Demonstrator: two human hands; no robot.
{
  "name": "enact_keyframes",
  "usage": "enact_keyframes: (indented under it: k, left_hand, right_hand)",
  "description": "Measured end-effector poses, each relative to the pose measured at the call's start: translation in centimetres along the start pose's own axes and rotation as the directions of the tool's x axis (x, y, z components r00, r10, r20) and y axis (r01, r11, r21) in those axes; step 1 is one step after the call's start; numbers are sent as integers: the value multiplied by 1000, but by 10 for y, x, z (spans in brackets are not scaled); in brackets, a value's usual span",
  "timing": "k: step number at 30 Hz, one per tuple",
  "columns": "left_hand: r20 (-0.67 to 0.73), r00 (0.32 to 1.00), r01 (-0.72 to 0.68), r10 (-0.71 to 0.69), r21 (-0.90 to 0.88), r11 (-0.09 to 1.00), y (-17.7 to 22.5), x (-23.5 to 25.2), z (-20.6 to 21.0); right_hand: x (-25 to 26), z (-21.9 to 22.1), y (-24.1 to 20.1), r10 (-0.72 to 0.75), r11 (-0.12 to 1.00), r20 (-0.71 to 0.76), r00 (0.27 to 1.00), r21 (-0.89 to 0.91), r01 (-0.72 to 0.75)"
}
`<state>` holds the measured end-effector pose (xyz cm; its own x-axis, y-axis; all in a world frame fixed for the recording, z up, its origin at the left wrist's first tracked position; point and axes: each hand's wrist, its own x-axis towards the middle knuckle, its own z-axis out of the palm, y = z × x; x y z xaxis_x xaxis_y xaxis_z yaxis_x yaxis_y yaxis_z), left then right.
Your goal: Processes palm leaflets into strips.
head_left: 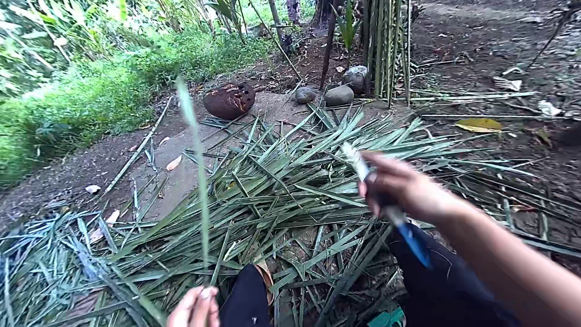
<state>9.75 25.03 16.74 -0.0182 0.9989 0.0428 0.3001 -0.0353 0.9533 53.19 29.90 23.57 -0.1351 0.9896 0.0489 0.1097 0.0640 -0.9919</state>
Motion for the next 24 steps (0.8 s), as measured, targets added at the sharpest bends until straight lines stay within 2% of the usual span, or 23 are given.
enact_keyframes:
  k: [1,2,3,6,9,12,17,21,24]
  left_hand:
    - [-33,999,13,-14,-25,1000,12,-1,20]
    - [-35,999,7,-8,-51,999,25,-3,39]
    - [-19,1000,-22,21,-73,997,36,-4,55]
    - [49,984,-167,171,-76,983,53,-10,81]
    - [72,945,-319,320,-26,947,58,-16,91]
    - [70,919,-391,389,11,920,60,-20,98]
    - [71,904,-426,421,85,901,66,-25,109]
    - [96,895,-444,436,97,891,67,-27,111]
    - [102,900,-433,424,92,897,68,-28,108]
  right_hand:
    - [-6,32,9,38,998,222,974,33,-47]
    - [-13,60,15,51,993,393,918,75,-87]
    - [-18,83,21,42,988,506,862,110,-113]
    - [-31,126,27,-4,972,635,773,182,-145]
    - [-35,137,30,-61,954,629,775,264,-139]
    - [-38,136,33,-127,949,579,805,308,-71]
    - [-48,135,30,-182,956,468,865,289,45]
    - [-53,137,32,-182,946,427,886,321,40]
    - [-55,140,36,-270,957,322,908,190,217]
